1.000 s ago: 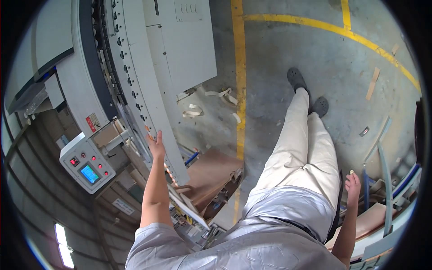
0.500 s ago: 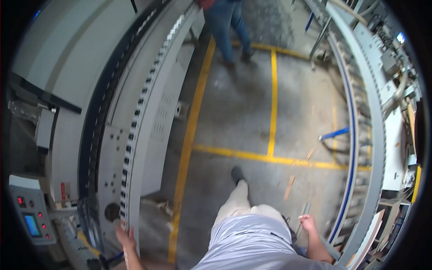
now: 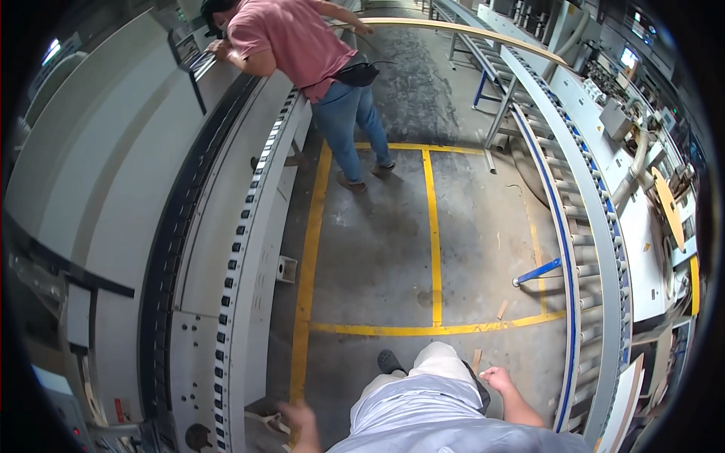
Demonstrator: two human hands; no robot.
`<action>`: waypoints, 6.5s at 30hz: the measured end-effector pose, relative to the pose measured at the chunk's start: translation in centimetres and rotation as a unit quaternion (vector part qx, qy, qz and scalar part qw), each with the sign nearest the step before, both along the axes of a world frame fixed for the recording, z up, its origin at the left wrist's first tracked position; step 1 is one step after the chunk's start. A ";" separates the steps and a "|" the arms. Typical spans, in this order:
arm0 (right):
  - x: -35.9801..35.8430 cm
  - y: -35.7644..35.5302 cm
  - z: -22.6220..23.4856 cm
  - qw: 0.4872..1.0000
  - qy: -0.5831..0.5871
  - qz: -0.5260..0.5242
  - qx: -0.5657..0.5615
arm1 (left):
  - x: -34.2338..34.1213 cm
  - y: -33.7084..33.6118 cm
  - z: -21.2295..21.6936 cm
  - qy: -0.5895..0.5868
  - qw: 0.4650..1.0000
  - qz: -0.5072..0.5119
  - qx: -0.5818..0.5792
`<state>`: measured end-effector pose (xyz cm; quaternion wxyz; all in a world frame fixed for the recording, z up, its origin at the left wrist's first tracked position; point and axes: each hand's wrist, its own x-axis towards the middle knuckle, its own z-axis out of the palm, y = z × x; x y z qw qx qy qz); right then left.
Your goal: Picking up and placing wooden panels onto a conveyor belt system in a manufacturing facility.
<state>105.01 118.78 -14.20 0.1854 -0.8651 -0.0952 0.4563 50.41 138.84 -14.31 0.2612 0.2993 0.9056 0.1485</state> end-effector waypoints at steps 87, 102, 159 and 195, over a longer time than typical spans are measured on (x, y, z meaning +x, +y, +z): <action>122.3 108.9 20.1 0.901 -0.420 0.060 0.089 | 114.2 90.1 -2.2 -0.254 0.911 -0.269 -0.184; 122.6 112.8 19.1 0.873 -0.488 0.021 -0.008 | 118.7 119.3 18.8 -0.075 0.721 -0.689 0.003; 148.4 150.3 21.0 0.918 -0.386 0.017 0.083 | 150.9 150.0 19.7 -0.135 0.382 -0.910 0.081; 152.0 159.3 18.9 0.880 -0.472 -0.061 0.017 | 156.8 175.7 19.6 -0.254 0.632 -0.710 -0.180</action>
